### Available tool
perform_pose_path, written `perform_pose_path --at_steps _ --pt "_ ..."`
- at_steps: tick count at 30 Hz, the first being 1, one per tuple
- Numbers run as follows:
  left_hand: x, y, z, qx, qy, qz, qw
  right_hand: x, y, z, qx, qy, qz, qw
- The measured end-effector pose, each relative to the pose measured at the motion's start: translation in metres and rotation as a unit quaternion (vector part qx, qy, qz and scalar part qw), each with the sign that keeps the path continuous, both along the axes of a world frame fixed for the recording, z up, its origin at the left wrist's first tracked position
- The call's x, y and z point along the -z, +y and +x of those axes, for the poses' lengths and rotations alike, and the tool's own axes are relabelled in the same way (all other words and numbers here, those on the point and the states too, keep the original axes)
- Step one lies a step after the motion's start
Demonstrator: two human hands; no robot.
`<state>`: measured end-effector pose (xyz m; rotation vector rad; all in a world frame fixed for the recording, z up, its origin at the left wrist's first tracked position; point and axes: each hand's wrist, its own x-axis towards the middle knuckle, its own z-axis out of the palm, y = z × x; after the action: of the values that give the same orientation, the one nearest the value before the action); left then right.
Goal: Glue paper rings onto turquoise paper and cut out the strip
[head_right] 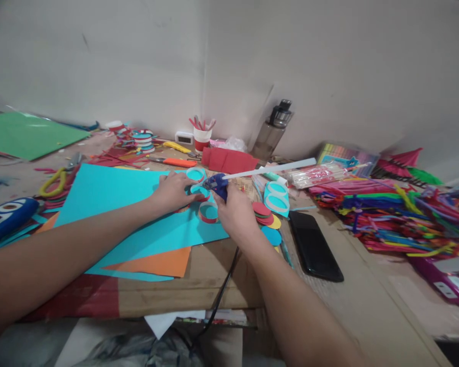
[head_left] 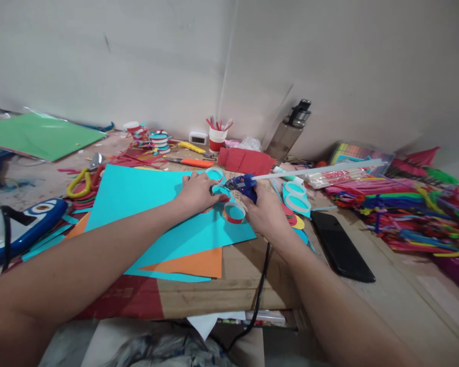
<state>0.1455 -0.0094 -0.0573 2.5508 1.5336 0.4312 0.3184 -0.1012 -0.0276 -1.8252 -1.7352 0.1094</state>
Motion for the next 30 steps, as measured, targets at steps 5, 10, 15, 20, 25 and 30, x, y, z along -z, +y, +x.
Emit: perform_pose_path --at_steps 5,10,15,20,25,30 --pt "0.001 0.001 -0.001 0.003 0.002 0.004 1.000 0.001 0.000 -0.001 0.008 -0.023 -0.004 1.000" --pt "0.001 0.002 -0.002 0.012 -0.007 0.010 1.000 -0.001 0.001 -0.004 0.004 -0.036 -0.008 0.999" --pt "-0.001 0.002 -0.002 0.015 -0.005 -0.001 1.000 0.001 0.004 -0.004 0.000 -0.050 -0.002 0.999" --pt "-0.002 0.002 -0.002 0.012 -0.003 -0.007 1.000 0.005 0.009 -0.003 0.004 -0.065 -0.007 0.998" --pt "-0.002 0.003 -0.002 0.006 -0.011 -0.012 1.000 0.005 0.011 -0.006 0.012 -0.075 -0.023 0.997" --pt "-0.002 0.004 -0.001 0.003 -0.002 -0.014 1.000 0.009 0.014 -0.007 0.000 -0.053 -0.050 0.997"
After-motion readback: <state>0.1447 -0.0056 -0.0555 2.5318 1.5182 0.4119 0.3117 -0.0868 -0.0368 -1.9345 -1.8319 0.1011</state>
